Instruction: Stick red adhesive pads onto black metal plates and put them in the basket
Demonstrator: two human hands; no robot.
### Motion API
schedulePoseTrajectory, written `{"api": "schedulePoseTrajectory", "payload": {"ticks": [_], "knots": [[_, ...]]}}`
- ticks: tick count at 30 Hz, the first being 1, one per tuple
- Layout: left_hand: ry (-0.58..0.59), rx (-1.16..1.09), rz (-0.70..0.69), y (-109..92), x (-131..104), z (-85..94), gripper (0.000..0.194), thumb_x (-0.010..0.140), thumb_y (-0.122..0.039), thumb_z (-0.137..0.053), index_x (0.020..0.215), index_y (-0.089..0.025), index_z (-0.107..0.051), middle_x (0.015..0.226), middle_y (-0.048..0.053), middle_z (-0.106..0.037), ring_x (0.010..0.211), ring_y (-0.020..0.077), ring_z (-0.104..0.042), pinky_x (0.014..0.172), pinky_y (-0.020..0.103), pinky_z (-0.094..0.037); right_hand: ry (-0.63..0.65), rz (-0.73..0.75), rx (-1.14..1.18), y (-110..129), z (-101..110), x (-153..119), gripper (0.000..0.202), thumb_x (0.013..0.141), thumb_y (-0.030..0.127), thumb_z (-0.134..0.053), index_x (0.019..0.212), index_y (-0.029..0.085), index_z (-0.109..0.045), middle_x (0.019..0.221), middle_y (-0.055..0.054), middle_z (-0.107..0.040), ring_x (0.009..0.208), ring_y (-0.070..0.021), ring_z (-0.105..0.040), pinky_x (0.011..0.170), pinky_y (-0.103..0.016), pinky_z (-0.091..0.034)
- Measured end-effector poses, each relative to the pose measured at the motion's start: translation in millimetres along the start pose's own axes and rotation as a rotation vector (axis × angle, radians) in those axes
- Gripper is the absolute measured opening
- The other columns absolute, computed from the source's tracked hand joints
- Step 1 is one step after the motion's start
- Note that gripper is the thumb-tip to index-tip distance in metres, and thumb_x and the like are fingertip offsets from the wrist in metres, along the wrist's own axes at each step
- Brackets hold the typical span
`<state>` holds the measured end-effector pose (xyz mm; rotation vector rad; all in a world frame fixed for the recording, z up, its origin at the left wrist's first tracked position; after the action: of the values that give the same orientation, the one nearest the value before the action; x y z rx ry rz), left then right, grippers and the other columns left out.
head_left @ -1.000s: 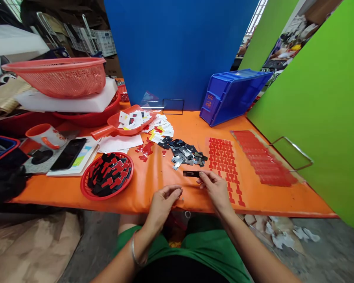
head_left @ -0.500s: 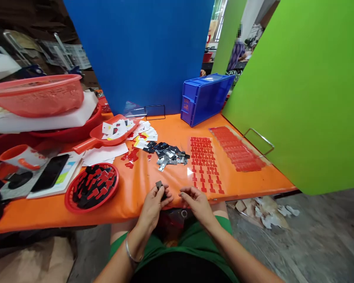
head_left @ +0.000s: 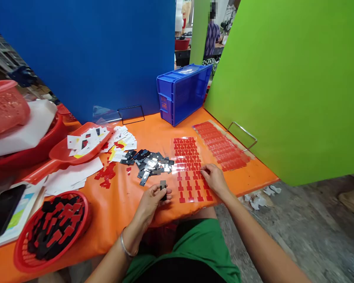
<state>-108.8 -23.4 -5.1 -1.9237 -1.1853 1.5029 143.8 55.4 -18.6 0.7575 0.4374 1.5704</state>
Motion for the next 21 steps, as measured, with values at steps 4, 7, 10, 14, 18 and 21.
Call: {"api": "schedulePoseTrajectory", "payload": {"ticks": [4,7,10,14,18,21], "knots": [[0.083,0.027,0.018,-1.8,20.1,-28.8,0.015,0.077,-0.019,-0.069,0.087,-0.010,-0.062,0.084,0.010,-0.069,0.065,0.0126,-0.067,0.063,0.024,-0.057,0.129,0.011,-0.069,1.9,-2.7,6.8,0.007,0.073,0.016,-0.055,0.071,0.018,-0.061,0.076,-0.005,-0.060,0.071,-0.0179,-0.057,0.068,-0.029,-0.043],[0.140,0.056,0.032,-1.8,34.7,-50.7,0.009,0.081,-0.016,-0.063,0.087,-0.009,-0.061,0.080,0.010,-0.069,0.064,0.0136,-0.067,0.065,0.026,-0.057,0.191,0.003,-0.104,3.6,-2.9,12.7,0.006,0.072,0.014,-0.057,0.070,0.018,-0.061,0.077,-0.004,-0.059,0.070,-0.0170,-0.056,0.066,-0.027,-0.042],[0.163,0.079,0.020,-2.7,50.2,-69.5,0.005,0.083,-0.013,-0.060,0.086,-0.010,-0.059,0.076,0.009,-0.068,0.063,0.0132,-0.066,0.066,0.027,-0.056,0.259,-0.013,-0.138,4.6,-2.5,19.8,0.008,0.070,0.011,-0.056,0.069,0.018,-0.060,0.076,-0.004,-0.059,0.067,-0.0160,-0.055,0.063,-0.025,-0.040],[0.155,0.094,-0.043,-4.0,68.4,-87.0,0.005,0.084,-0.007,-0.054,0.087,-0.011,-0.054,0.071,0.007,-0.067,0.057,0.0112,-0.064,0.064,0.027,-0.056,0.304,-0.001,-0.155,4.7,-3.5,21.5,0.009,0.071,0.009,-0.056,0.070,0.018,-0.059,0.076,-0.004,-0.058,0.067,-0.0155,-0.053,0.062,-0.025,-0.039],[0.145,0.090,-0.064,0.8,80.2,-95.2,0.012,0.084,-0.001,-0.049,0.089,-0.012,-0.051,0.070,0.004,-0.066,0.055,0.0105,-0.064,0.063,0.027,-0.056,0.193,0.027,-0.176,4.4,-4.8,9.3,0.010,0.077,0.012,-0.057,0.083,0.016,-0.065,0.085,-0.007,-0.059,0.075,-0.0174,-0.056,0.069,-0.027,-0.043],[0.147,0.103,-0.074,6.6,86.3,-96.5,0.009,0.083,-0.004,-0.053,0.087,-0.013,-0.052,0.075,0.004,-0.067,0.057,0.0099,-0.065,0.061,0.025,-0.056,0.129,0.100,-0.217,6.2,-6.4,-0.3,0.015,0.084,0.016,-0.053,0.080,0.018,-0.067,0.084,-0.009,-0.058,0.079,-0.0196,-0.055,0.073,-0.030,-0.044]]}}
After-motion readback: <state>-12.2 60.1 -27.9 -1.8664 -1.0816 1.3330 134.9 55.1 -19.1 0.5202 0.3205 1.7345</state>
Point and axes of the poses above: each hand's wrist, its own x-axis towards the middle knuckle, its own z-axis out of the back of the hand, y = z × x, the point moved 3 cm from there along x, towards the middle knuckle
